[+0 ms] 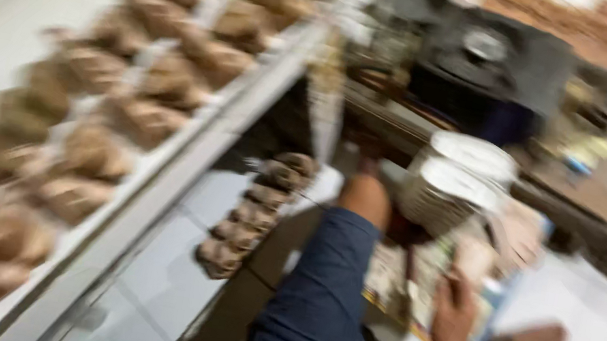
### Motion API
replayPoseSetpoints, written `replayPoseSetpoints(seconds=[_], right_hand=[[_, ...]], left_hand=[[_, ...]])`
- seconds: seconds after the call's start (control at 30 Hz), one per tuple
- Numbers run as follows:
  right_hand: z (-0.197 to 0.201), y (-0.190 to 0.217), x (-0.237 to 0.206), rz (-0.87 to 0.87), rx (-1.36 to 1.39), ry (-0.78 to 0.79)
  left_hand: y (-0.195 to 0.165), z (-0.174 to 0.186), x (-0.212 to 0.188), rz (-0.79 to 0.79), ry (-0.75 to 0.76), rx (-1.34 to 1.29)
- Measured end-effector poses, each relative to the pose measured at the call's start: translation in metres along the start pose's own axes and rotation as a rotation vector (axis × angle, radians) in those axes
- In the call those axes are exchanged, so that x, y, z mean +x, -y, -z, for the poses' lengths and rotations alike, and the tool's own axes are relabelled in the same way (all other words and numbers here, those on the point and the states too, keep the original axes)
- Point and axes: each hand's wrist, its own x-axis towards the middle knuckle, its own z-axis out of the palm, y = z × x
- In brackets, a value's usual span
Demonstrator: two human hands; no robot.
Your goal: The person sits on the workshop floor assembling leather sandal uppers over wooden shoe lasts. They fit and press strap pieces onto the last, tap and shape the leather by hand, and use a cylindrical sanding block to smooth and finish the edges of the assembled sandal.
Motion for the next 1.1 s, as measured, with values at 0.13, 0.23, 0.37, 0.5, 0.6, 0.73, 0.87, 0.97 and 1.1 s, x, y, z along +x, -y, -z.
replayPoseSetpoints(seconds=[0.13, 0.23, 0.37, 0.5, 0.6, 0.73, 0.87, 0.97, 1.1], right_hand=[[-0.001, 0.003, -0.008, 0.191, -0.406, 0.1], [-0.009, 0.001, -0.004, 0.03, -0.61, 0.231], [0.002, -0.009, 0.007, -0.023, -0.732, 0.187], [0.021, -0.024, 0.013, -0.16, -0.662, 0.32], [0.024, -0.034, 0.011, -0.114, -0.715, 0.317], [0.037, -0.043, 0.009, -0.273, -0.447, 0.17], [0.066, -0.057, 0.009, -0.349, -0.249, -0.166], [0.072, -0.073, 0.018, -0.532, -0.315, -0.288], [0.068, -0.078, 0.04, -0.568, -0.393, -0.281]], left_hand=[[0.019, -0.018, 0.02, -0.056, -0.018, 0.06], [0.037, -0.014, -0.005, -0.133, -0.128, 0.062], [0.02, 0.027, -0.071, -0.255, -0.404, -0.097], [0.038, 0.055, -0.084, -0.22, -0.146, -0.326], [0.058, -0.051, -0.069, -0.093, 0.263, -0.56], [0.093, -0.186, -0.036, -0.038, 0.295, -0.794], [0.06, -0.223, -0.013, -0.16, 0.18, -0.342], [0.029, -0.237, -0.013, -0.141, 0.24, -0.155], [0.014, -0.262, -0.016, -0.221, 0.168, -0.047]])
